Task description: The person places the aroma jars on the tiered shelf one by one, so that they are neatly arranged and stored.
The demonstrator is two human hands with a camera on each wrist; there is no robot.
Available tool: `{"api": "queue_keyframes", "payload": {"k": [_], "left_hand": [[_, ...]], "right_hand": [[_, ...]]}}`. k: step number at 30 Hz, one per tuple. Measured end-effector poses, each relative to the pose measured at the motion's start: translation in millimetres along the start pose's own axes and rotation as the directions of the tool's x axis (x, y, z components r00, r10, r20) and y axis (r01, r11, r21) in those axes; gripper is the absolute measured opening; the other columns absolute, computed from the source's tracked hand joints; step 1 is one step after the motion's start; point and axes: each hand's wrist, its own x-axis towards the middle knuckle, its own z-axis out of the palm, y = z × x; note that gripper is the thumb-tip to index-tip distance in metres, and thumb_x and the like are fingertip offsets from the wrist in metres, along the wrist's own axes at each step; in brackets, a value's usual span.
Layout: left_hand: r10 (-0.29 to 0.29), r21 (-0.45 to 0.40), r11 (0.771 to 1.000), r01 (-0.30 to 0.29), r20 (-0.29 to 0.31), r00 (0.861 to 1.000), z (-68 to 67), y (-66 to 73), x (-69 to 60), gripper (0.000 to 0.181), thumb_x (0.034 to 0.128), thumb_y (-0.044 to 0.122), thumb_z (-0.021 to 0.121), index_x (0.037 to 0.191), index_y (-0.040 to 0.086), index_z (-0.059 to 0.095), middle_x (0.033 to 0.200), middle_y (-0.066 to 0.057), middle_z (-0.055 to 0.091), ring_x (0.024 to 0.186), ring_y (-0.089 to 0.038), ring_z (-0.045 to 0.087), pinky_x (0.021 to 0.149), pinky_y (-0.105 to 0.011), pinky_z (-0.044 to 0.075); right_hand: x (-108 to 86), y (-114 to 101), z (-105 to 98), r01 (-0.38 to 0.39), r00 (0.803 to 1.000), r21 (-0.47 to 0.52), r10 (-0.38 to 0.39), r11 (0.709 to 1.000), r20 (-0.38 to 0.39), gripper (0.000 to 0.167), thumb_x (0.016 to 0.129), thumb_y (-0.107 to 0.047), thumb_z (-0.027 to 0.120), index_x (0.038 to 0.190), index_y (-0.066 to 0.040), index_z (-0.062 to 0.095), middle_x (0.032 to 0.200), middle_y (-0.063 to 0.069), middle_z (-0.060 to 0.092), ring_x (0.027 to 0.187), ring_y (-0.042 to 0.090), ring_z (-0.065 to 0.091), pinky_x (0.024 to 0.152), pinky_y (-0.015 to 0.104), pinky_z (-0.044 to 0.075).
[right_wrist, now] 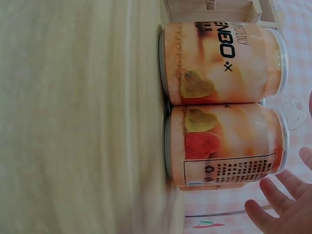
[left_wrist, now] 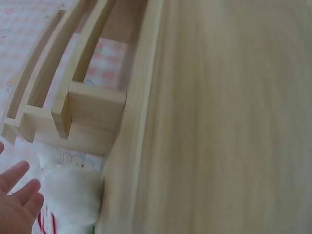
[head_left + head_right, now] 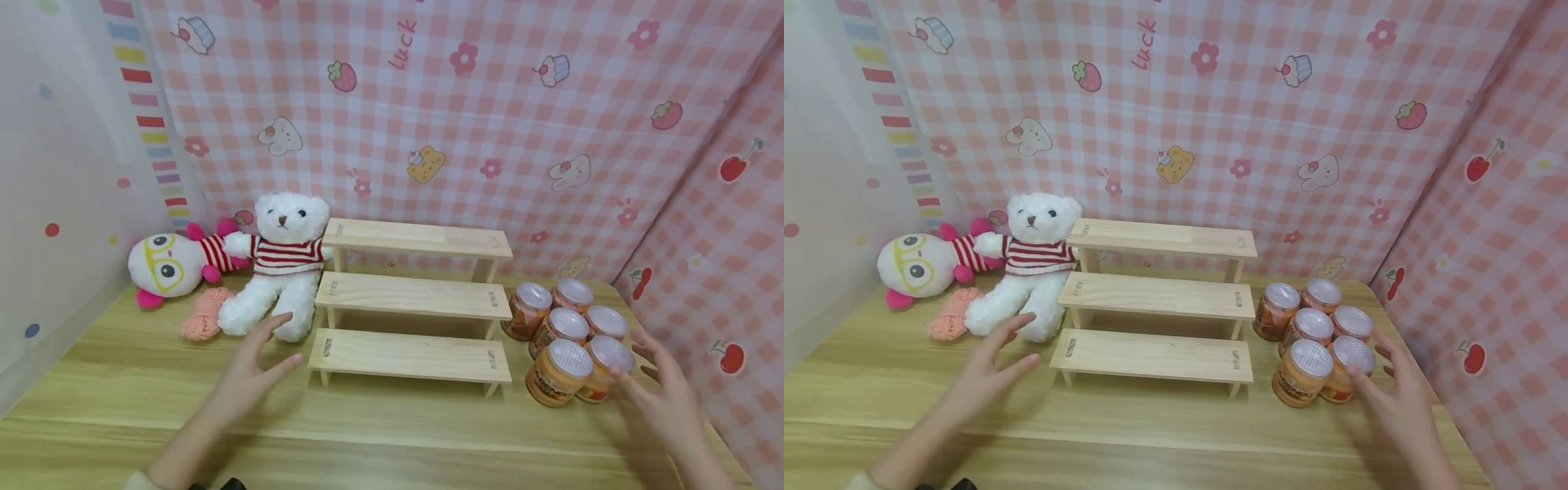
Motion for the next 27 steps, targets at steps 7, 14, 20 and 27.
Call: {"api": "queue_keyframes", "payload": {"k": [7, 14, 20, 27], "left_hand": [[0.01, -0.148, 0.989, -0.007, 0.017, 1.0, 16.0, -3.5, -1.4, 0.059, 0.0864, 0.008, 0.071, 0.138, -0.002, 0.044, 0.138, -0.02, 0.048, 0.124, -0.035, 0.046, 0.106, -0.034, 0.036], [-0.041, -0.186, 0.981, 0.053, 0.069, 0.997, 29.0, -9.0, -3.7, 0.064, 0.0862, 0.014, 0.073, 0.141, 0.003, 0.043, 0.139, -0.02, 0.047, 0.122, -0.036, 0.049, 0.101, -0.047, 0.04], [-0.051, -0.204, 0.977, 0.063, 0.063, 0.997, 34.6, -12.1, -6.1, 0.063, 0.0855, 0.012, 0.073, 0.141, 0.003, 0.044, 0.139, -0.02, 0.047, 0.119, -0.034, 0.051, 0.099, -0.049, 0.043], [-0.096, -0.283, 0.952, 0.118, 0.088, 0.991, 42.3, -15.4, -8.2, 0.063, 0.0858, 0.007, 0.071, 0.141, 0.0, 0.042, 0.143, -0.021, 0.043, 0.121, -0.037, 0.049, 0.103, -0.047, 0.038]], "right_hand": [[-4.0, 4, 8, 0.042, 0.999, 0.111, -0.039, 0.993, -0.025, 0.059, 0.081, 0.014, 0.067, 0.134, 0.01, 0.043, 0.13, -0.017, 0.045, 0.11, -0.007, 0.045, 0.083, 0.003, 0.038], [-7.9, 11, 10, 0.023, 1.0, 0.139, -0.02, 0.99, -0.021, 0.065, 0.079, 0.018, 0.067, 0.137, 0.006, 0.043, 0.13, -0.009, 0.049, 0.109, -0.003, 0.047, 0.082, 0.005, 0.042], [-11.3, 21, 15, -0.019, 1.0, 0.164, 0.017, 0.986, 0.017, 0.068, 0.08, 0.018, 0.066, 0.141, 0.004, 0.039, 0.127, -0.015, 0.045, 0.108, -0.005, 0.047, 0.082, 0.006, 0.044], [-13.1, 25, 19, -0.06, 0.998, 0.16, 0.056, 0.985, 0.032, 0.07, 0.082, 0.015, 0.066, 0.144, 0.002, 0.035, 0.12, -0.019, 0.045, 0.102, -0.009, 0.049, 0.081, 0.005, 0.044]]}}
